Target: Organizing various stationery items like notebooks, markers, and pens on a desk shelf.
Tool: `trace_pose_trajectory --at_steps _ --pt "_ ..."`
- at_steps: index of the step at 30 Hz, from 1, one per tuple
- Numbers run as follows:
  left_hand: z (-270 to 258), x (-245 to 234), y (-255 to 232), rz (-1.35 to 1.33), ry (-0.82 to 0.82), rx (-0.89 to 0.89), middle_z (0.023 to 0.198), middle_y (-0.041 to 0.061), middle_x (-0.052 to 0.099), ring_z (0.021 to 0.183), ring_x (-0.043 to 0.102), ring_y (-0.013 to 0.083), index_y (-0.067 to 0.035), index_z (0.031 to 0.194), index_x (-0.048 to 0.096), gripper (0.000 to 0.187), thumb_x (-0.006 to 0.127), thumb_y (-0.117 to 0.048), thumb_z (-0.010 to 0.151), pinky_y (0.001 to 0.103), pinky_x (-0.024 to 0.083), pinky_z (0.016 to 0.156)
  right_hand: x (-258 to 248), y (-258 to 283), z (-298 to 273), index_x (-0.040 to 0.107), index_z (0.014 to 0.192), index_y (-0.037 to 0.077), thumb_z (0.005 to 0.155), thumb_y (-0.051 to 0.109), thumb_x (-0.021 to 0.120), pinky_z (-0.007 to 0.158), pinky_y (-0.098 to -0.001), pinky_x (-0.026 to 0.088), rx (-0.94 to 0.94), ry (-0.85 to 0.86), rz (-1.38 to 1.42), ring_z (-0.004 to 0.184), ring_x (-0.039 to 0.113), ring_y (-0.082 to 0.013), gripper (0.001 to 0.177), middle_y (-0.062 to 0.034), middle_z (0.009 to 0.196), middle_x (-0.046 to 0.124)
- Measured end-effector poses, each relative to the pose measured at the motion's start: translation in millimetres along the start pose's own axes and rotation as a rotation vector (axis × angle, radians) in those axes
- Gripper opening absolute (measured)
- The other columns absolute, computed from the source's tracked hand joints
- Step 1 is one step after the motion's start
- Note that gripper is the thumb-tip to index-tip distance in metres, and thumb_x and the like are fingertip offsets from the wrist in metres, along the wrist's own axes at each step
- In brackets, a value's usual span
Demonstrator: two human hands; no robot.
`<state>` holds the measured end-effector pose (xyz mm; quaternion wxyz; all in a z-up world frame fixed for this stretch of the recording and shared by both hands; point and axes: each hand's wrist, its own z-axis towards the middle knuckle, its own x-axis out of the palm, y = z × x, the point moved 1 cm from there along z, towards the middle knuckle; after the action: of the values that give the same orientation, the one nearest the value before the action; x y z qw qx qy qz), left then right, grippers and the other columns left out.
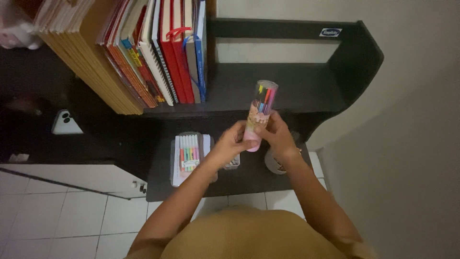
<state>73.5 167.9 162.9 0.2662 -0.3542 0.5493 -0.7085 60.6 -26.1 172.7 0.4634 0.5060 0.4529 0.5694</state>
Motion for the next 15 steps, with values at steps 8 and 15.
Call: trace_pose_trajectory --at_steps 8,15 --pt "6.4 3.7 -8.0 0.031 -0.06 0.01 0.125 0.012 0.067 0.117 0.067 0.0205 -0.002 0.135 0.048 0.052 0.074 -0.005 0.09 0.037 0.056 0.101 18.6 8.1 -5.2 0.042 0.14 0.006 0.087 0.018 0.077 0.103 -0.0417 0.053 -0.175 -0.077 -0.052 0.121 0.062 -0.0223 0.064 -0.0114 0.129 0.062" --pt "13.8 -4.5 1.6 -0.122 0.106 0.09 0.134 0.014 0.063 0.125 0.061 0.0213 0.0 0.147 0.046 0.052 0.066 -0.008 0.099 0.037 0.049 0.108 8.5 13.2 -5.2 0.05 0.142 0.0 0.102 0.027 0.065 0.109 -0.0405 0.05 -0.186 0.051 -0.002 0.127 0.062 -0.0238 0.051 -0.0128 0.141 0.064"
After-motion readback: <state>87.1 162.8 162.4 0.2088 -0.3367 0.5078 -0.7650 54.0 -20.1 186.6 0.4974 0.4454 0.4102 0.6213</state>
